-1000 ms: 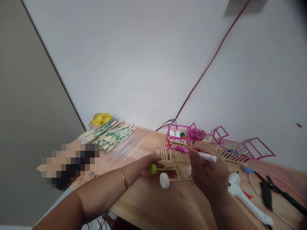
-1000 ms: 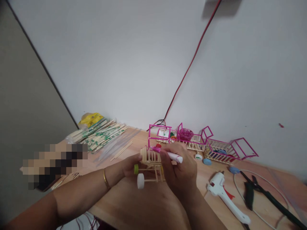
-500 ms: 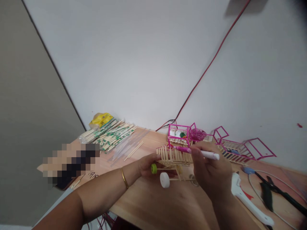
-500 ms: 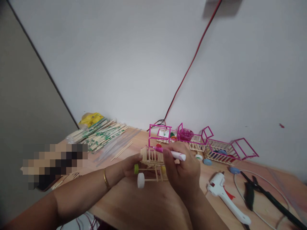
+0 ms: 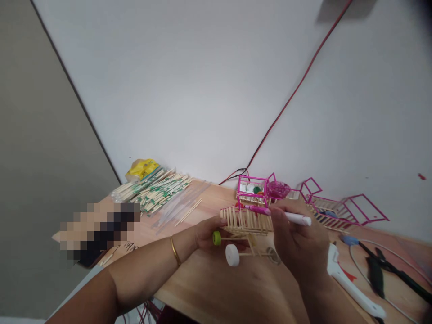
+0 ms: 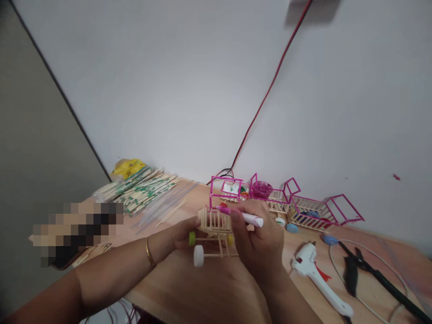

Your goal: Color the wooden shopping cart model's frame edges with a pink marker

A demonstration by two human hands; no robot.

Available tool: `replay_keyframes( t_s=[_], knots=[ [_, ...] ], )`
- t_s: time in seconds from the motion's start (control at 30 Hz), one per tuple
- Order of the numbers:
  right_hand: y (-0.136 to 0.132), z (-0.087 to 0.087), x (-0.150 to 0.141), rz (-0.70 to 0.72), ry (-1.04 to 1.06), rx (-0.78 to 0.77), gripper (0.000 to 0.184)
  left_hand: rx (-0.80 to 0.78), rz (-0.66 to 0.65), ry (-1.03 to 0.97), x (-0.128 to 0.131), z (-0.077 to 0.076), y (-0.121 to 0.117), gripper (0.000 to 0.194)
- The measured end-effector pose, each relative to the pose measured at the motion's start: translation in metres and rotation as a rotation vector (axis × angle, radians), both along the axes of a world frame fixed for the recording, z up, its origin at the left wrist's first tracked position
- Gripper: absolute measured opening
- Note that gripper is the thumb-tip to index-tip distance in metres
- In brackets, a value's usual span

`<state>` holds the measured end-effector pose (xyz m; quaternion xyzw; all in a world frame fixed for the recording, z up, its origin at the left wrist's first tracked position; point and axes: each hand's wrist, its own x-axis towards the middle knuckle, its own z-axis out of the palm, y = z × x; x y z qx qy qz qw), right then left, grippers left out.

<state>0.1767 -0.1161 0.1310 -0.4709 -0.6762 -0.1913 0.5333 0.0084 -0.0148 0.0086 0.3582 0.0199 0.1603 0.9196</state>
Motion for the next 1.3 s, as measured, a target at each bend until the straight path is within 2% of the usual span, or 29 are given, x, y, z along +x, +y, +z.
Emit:
replay_keyframes(
  t_s=[0.1, 0.27, 0.43, 0.7, 0.97, 1.2, 1.3],
  knots=[
    [0.0, 0.001, 0.0, 0.028, -0.022, -0.004, 0.013, 0.005, 0.01, -0.005, 0.0, -0.001, 0.001, 0.07],
    [0.0, 0.001, 0.001, -0.047, 0.034, -0.026, 0.015, 0.034, 0.009, 0.018, 0.0, -0.003, 0.001, 0.066],
    [0.0, 0.001, -0.001, -0.013, -0.006, -0.041, 0.019, 0.03, 0.002, 0.019, 0.0, -0.003, 0.001, 0.068],
    [-0.003, 0.001, 0.01, -0.161, 0.091, -0.006, 0.016, 0.019, -0.015, 0.0, -0.004, -0.002, 0.001, 0.072],
    [-0.001, 0.003, 0.005, -0.095, -0.009, -0.001, 0.016, -0.026, -0.005, 0.021, -0.005, -0.009, 0.004, 0.067],
    [-0.002, 0.004, 0.01, -0.19, 0.043, -0.033, 0.021, -0.017, -0.003, 0.014, -0.007, -0.005, 0.001, 0.067],
    [-0.002, 0.004, 0.01, -0.176, 0.022, -0.029, 0.02, -0.009, -0.003, 0.021, -0.006, -0.005, 0.001, 0.07]
  ],
)
